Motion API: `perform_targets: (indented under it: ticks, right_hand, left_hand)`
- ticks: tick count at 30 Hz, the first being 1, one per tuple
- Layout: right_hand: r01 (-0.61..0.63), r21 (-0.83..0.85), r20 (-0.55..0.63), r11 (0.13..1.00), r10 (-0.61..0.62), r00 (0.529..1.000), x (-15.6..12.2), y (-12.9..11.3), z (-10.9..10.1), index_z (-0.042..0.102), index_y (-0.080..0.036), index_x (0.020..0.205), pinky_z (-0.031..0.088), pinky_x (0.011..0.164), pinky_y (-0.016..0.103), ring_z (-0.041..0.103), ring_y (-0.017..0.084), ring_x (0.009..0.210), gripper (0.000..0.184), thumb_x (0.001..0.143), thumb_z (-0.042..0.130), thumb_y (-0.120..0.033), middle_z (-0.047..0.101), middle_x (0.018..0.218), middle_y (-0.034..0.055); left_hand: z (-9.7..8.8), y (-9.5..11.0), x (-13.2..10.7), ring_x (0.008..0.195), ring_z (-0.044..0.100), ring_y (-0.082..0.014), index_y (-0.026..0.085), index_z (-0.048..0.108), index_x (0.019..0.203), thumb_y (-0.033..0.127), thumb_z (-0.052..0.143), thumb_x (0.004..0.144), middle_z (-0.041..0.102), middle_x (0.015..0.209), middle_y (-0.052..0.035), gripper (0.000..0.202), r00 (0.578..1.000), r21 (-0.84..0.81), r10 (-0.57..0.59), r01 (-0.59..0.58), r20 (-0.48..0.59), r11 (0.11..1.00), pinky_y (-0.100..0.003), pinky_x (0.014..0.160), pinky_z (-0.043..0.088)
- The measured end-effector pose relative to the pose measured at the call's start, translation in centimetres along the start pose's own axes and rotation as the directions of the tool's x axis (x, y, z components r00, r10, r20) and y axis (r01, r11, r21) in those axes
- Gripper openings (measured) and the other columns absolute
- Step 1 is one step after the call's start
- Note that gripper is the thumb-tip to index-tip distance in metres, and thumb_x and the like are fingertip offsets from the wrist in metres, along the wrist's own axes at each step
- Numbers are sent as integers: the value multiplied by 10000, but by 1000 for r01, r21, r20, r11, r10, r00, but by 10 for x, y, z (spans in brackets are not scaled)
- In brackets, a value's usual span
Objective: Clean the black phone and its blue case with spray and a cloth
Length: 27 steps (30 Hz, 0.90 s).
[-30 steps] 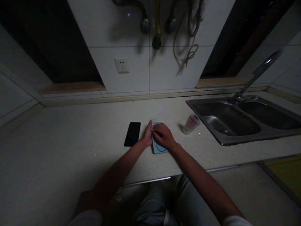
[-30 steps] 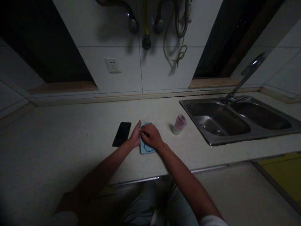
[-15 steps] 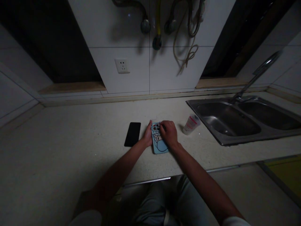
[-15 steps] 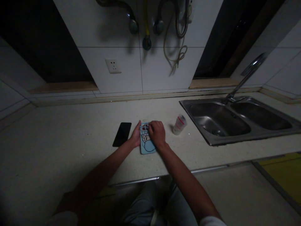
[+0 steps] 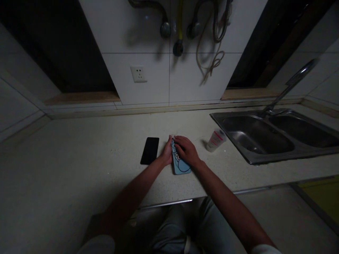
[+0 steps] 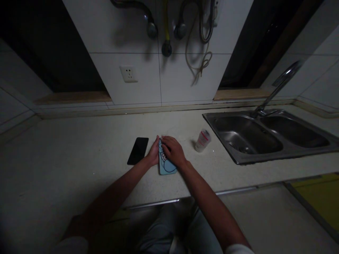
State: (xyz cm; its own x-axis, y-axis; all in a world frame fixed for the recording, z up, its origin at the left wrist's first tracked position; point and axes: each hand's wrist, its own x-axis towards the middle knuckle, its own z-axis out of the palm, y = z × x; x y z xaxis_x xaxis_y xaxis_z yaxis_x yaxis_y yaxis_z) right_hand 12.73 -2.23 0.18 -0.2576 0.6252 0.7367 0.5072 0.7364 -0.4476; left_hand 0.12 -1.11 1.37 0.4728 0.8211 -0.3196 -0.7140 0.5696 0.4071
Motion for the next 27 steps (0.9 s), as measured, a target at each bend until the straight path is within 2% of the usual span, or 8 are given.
perform_targets:
  ticks: [5,8,13,17,21,24,27]
  right_hand:
    - [56,69,45,996,-59,997,1,-4,-1,682,-264,1177,541,952,470,667,232,1082,277,951,543,-183,741,1133,86]
    - [98,95,58,991,-103,993,1,-5,-1,686,-255,1139,538,921,454,676,230,1028,272,929,547,-152,749,1083,83]
    - [140,107,93,984,-150,984,0,-8,-3,694,-245,1056,510,869,430,653,229,927,277,885,519,-115,744,948,59]
    - [104,108,125,989,-118,985,-4,-15,-5,688,-246,962,486,878,429,630,231,913,275,837,501,-88,732,899,46]
    - [62,95,194,994,-79,978,-8,-20,-7,673,-241,869,480,833,407,610,228,871,245,797,496,-88,703,836,46]
    - [69,86,197,994,-85,977,-10,-22,-8,649,-233,794,471,792,383,587,220,810,213,776,490,-92,661,759,42]
    - [91,96,200,991,-109,974,-12,-26,-10,613,-228,734,457,738,355,553,207,745,193,766,480,-93,618,698,33]
  left_hand:
    - [1,2,1,853,723,-248,151,616,723,588,455,963,714,745,-96,524,999,8,-18,18,-38,1000,-342,779,568]
    - [0,3,3,837,719,-261,144,626,732,630,474,936,709,735,-103,548,998,18,-41,42,-42,999,-352,758,567]
    - [-3,2,5,852,716,-260,136,658,793,637,506,917,718,772,-97,538,1000,20,-15,15,-2,1000,-356,801,556]
    - [-6,3,5,833,713,-249,138,647,753,600,510,933,699,709,-83,514,1000,30,-8,8,-9,1000,-348,849,542]
    - [-7,2,5,904,721,-277,115,702,900,623,471,937,742,815,-128,559,999,31,-39,38,32,999,-374,897,536]
    - [-6,2,5,969,717,-307,87,704,1057,646,378,955,756,943,-176,655,997,42,-70,68,38,997,-421,933,527]
    - [-6,2,5,975,717,-324,65,688,1117,668,307,958,752,972,-204,730,997,54,-73,72,24,996,-453,932,528]
